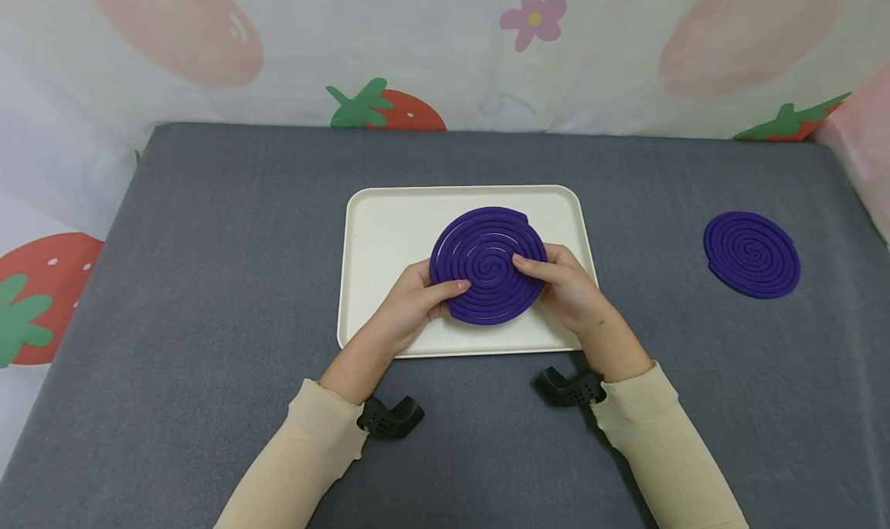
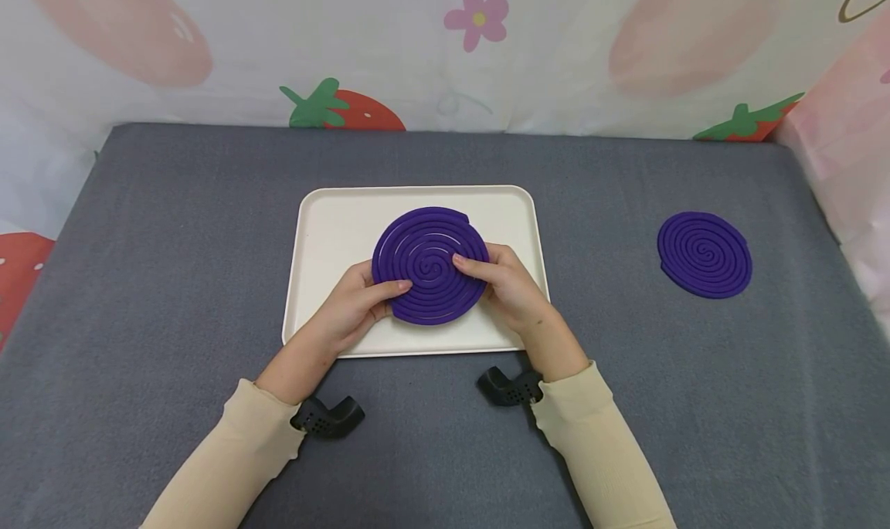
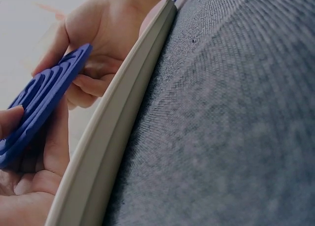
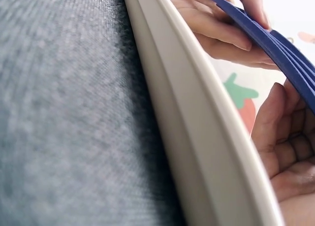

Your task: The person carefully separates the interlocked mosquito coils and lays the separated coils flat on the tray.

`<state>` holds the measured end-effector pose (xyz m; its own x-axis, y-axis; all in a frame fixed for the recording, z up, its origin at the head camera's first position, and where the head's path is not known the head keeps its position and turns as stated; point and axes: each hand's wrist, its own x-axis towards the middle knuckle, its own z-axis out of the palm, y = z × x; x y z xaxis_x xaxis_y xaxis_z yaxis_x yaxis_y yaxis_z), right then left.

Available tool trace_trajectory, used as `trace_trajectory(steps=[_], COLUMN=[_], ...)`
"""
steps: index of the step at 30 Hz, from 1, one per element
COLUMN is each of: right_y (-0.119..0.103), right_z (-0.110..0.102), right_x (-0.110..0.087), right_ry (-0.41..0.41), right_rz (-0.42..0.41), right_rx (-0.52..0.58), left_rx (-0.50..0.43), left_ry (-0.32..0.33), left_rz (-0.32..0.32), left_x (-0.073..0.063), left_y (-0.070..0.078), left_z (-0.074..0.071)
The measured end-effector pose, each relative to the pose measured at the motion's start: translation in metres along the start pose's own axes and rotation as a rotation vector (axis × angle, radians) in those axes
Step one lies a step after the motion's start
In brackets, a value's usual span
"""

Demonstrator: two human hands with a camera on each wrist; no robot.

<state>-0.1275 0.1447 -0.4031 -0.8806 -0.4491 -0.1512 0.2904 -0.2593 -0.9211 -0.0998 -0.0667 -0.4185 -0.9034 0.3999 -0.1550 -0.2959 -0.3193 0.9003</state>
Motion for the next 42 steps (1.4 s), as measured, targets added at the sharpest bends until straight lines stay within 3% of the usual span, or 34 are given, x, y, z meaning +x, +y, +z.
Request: trace_trajectory(steps=[9, 24, 42], right_y=[-0.0007, -0.0002, 0.0018], right_z=[-0.0014, 0.0026, 0.004], right_x=[-0.0003, 0.0014, 0.0026], right_ry=[-0.017, 0.036, 0.104], right_rz=[0.009, 0.072, 0.035], right_rx=[-0.009, -0.074, -0.12], left_rx=[0.006, 0.021, 0.036], left_ry=[0.025, 0.114, 0.106], left_rz=[-0.003, -0.024, -0.022], left_x=[0.0003, 0.0015, 0.0015], left_y=[0.0, 0.0011, 0.0021], left_z=[0.0002, -0.0001, 0.0002])
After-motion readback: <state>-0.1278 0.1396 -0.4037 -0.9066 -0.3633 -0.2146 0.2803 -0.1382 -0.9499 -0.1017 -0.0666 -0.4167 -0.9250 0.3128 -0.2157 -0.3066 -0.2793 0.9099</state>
